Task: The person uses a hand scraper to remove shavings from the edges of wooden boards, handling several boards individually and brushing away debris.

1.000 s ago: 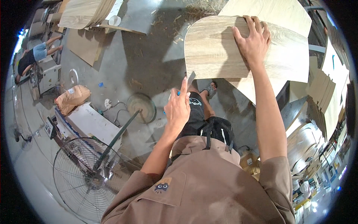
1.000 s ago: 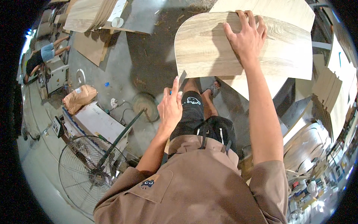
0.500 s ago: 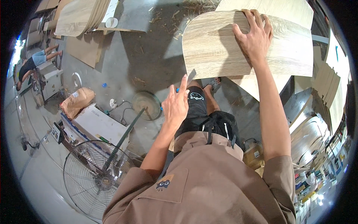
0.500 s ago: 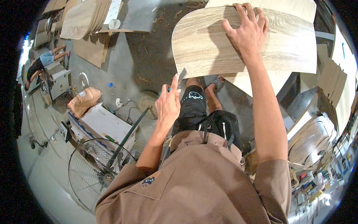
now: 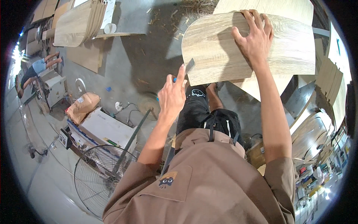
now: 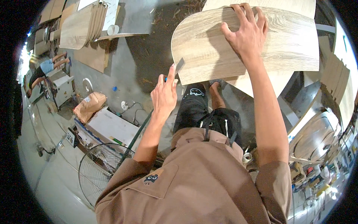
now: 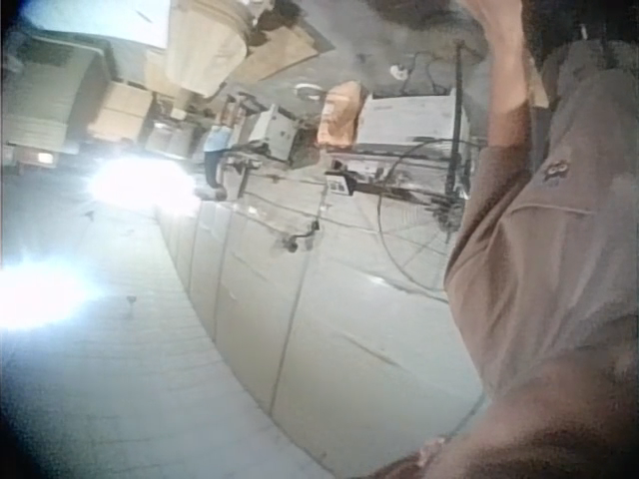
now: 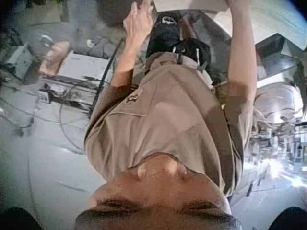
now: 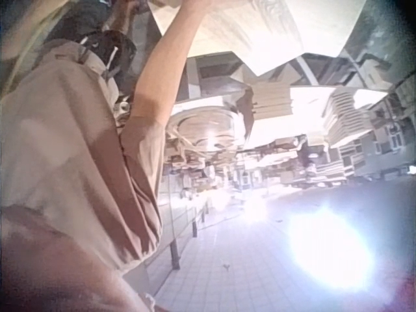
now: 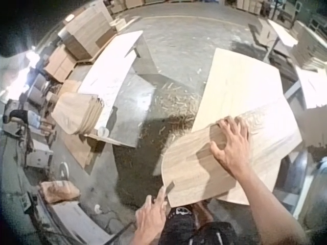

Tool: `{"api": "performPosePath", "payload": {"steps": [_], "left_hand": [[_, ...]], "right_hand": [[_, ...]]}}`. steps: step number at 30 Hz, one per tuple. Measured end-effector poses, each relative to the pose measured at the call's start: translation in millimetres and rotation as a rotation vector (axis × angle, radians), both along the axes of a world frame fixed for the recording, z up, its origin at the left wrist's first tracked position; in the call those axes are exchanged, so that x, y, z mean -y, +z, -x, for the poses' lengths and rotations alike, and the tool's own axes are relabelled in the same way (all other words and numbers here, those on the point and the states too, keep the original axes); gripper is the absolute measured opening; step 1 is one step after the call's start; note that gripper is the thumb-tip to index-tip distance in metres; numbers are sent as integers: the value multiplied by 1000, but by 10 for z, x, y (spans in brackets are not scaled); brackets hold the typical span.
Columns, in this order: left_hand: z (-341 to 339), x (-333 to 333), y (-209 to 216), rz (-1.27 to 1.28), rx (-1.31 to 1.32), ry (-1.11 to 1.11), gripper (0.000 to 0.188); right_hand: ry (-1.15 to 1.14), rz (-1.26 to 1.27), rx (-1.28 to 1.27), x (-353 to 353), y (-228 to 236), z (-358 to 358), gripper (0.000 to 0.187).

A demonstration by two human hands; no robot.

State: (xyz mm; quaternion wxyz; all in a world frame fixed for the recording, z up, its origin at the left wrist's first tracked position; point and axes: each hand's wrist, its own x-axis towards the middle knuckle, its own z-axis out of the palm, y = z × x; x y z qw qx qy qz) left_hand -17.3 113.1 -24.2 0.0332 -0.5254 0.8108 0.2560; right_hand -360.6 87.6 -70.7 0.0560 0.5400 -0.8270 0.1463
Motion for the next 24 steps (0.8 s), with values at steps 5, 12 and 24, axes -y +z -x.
{"api": "performPosePath", "payload": {"steps": [5, 12, 24], "left_hand": [[36, 247, -53, 24, 4, -16, 59], [49, 660, -76, 63, -42, -106, 62], [152, 1439, -63, 88, 12, -423, 56]], "right_hand": [[-5, 7, 22, -2, 41, -11, 69], [-20, -10, 56, 3, 91, -23, 69], [-25, -33, 77, 14, 138, -31, 69]]}}
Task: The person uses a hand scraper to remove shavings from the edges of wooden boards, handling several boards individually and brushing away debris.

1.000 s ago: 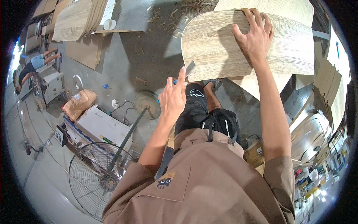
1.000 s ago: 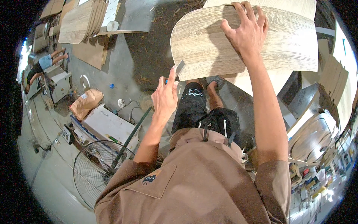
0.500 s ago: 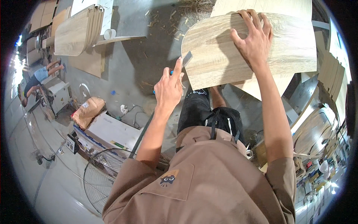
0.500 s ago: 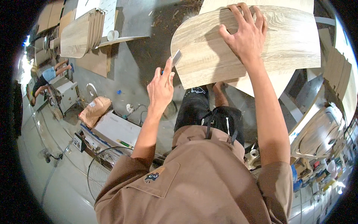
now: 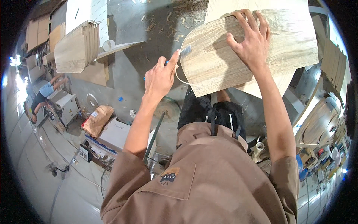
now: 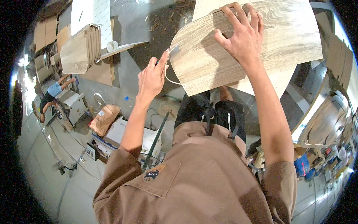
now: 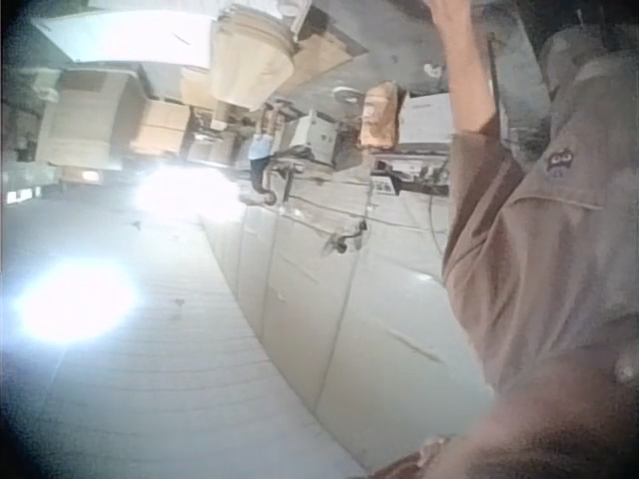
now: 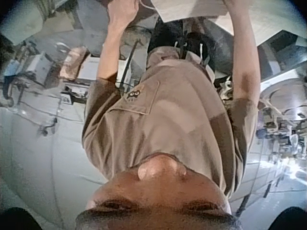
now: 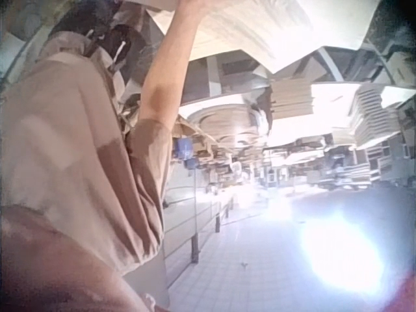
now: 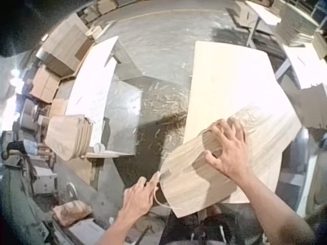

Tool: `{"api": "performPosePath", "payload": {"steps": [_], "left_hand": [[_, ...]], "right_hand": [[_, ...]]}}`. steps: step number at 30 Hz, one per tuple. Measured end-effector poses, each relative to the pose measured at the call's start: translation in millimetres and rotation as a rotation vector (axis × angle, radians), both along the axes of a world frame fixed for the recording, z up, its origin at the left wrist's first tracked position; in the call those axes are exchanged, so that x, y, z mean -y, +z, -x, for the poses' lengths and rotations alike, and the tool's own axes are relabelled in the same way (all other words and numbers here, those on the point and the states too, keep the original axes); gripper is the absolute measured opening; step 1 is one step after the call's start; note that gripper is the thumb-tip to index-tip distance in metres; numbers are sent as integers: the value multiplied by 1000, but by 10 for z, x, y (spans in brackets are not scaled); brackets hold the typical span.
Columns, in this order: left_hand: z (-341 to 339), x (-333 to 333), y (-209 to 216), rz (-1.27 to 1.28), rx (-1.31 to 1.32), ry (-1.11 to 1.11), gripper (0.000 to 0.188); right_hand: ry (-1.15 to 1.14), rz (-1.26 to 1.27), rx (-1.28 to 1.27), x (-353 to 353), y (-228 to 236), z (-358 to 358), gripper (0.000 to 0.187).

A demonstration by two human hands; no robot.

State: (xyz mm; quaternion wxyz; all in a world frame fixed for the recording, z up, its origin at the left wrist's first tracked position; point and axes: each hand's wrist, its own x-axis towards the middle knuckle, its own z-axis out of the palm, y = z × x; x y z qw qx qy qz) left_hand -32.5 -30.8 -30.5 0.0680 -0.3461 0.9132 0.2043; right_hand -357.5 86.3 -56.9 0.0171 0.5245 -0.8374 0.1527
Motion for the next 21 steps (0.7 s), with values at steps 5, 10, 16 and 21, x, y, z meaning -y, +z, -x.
{"api": "performPosePath", "payload": {"steps": [5, 10, 16, 21], "left_hand": [[181, 328, 32, 4, 43, -116, 57], [362, 620, 33, -15, 87, -227, 57], [630, 930, 18, 13, 116, -397, 58], [966, 1107, 114, -16, 115, -527, 60]], "right_hand": [[-29, -55, -26, -11, -18, 19, 70], [-44, -51, -4, -23, -66, 24, 72], [-59, -52, 25, -12, -23, 4, 73], [-30, -29, -7, 3, 27, 43, 66]]}}
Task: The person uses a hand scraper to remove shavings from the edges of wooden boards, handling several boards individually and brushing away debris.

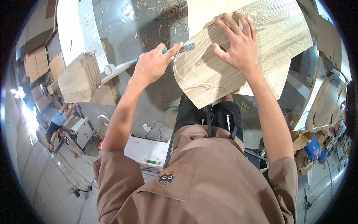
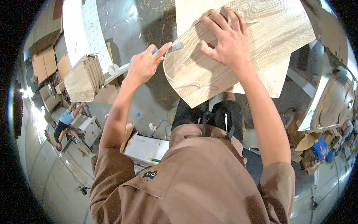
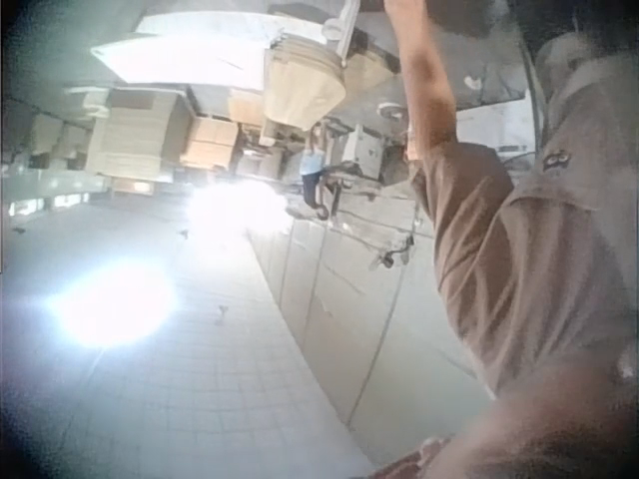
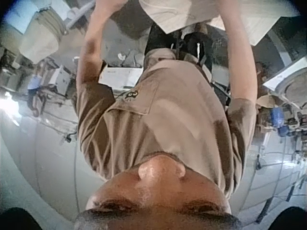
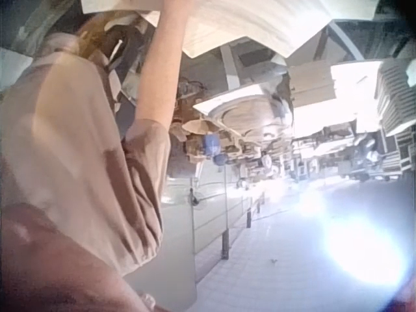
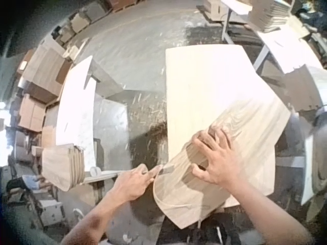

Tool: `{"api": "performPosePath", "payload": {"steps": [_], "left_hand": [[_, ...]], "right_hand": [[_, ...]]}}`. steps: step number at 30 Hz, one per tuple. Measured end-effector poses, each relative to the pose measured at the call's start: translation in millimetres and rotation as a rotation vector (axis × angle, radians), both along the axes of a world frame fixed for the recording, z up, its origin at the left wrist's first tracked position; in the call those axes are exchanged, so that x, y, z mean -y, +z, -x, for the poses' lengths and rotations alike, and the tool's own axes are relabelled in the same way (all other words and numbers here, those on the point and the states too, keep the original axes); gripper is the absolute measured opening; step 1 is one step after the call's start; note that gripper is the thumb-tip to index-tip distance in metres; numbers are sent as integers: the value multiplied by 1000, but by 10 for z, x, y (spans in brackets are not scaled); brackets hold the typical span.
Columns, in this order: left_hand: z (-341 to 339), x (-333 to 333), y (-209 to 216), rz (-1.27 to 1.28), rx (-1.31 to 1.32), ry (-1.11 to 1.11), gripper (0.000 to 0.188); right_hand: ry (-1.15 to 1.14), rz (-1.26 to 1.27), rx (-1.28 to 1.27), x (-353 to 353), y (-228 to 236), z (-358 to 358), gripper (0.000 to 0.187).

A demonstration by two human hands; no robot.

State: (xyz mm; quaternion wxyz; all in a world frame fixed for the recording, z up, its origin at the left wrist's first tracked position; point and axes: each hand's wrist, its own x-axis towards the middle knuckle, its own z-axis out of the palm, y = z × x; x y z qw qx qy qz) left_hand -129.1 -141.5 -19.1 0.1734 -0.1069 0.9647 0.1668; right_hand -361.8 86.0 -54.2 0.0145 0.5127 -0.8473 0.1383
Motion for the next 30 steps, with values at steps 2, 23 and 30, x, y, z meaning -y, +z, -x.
{"api": "performPosePath", "payload": {"steps": [2, 23, 30], "left_hand": [[25, 33, -21, -19, 12, -10, 61], [-1051, -1373, -94, -157, -55, 486, 53], [-1140, -1481, -119, -75, -110, 577, 53]], "right_hand": [[-15, -25, 42, -47, -1, 20, 68], [-281, 230, -32, 105, -198, 412, 72], [-514, -344, 337, 711, 578, 100, 79]]}}
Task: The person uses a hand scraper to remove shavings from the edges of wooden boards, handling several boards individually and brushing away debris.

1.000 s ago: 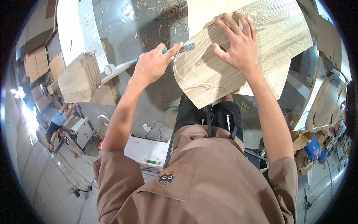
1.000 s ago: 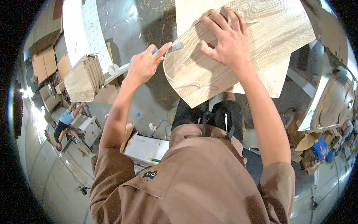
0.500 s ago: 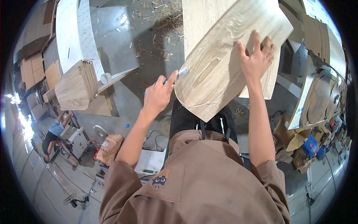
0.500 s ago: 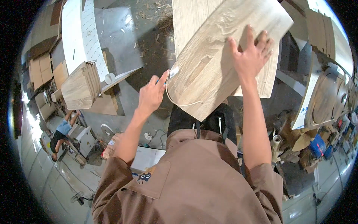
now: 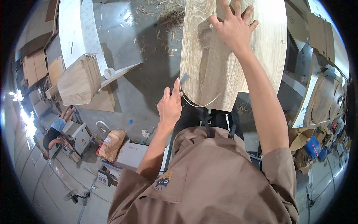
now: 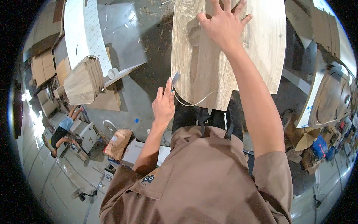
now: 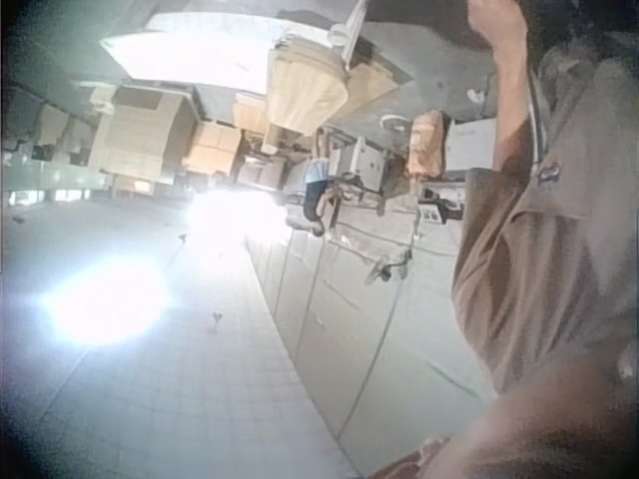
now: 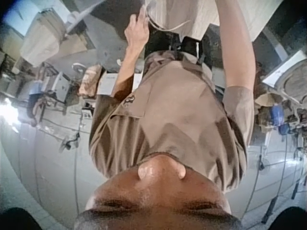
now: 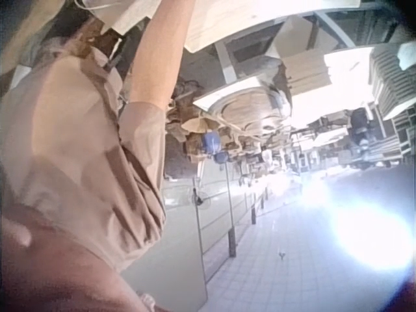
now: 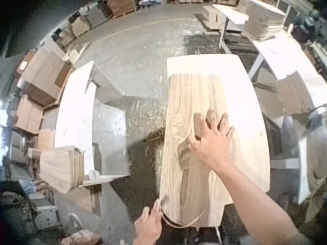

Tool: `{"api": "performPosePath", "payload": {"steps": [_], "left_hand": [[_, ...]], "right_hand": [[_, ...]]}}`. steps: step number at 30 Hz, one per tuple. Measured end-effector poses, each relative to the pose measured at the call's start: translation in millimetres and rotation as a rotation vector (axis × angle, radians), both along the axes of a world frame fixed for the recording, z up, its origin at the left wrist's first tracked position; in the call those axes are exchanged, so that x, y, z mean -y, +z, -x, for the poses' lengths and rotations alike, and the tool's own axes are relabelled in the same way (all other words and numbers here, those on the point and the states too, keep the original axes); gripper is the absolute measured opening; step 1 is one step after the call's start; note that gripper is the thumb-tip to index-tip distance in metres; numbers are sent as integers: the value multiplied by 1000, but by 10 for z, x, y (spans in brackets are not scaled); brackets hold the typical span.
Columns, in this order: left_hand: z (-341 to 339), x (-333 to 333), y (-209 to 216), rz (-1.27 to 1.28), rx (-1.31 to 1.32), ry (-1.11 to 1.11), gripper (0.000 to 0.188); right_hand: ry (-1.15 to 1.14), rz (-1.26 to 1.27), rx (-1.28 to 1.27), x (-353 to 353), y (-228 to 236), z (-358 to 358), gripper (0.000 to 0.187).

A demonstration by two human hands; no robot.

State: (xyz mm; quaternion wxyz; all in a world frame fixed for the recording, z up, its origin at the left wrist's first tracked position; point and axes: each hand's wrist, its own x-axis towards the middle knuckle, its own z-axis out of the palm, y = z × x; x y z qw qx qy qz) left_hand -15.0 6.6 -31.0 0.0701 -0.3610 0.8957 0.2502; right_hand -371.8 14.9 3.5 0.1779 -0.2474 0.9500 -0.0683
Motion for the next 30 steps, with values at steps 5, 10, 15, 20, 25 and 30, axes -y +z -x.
{"api": "performPosePath", "payload": {"steps": [5, 10, 15, 20, 25, 30], "left_hand": [[-29, -9, -30, 4, 8, -7, 53], [-108, 29, -28, 9, 0, -44, 52], [-33, 159, -59, 19, 3, -82, 54], [-4, 267, -38, 24, -5, -127, 56], [177, 465, -6, 22, -15, -172, 60], [433, 700, -41, 61, -70, -234, 54]], "right_hand": [[19, 137, -131, -62, -184, -94, 80], [26, 156, -162, -60, -309, -103, 80], [69, 166, -248, -99, -414, -59, 80], [125, 169, -253, -176, -436, -45, 83], [166, 166, -208, -187, -316, -66, 85], [185, 182, -199, -218, -343, -25, 89]]}}
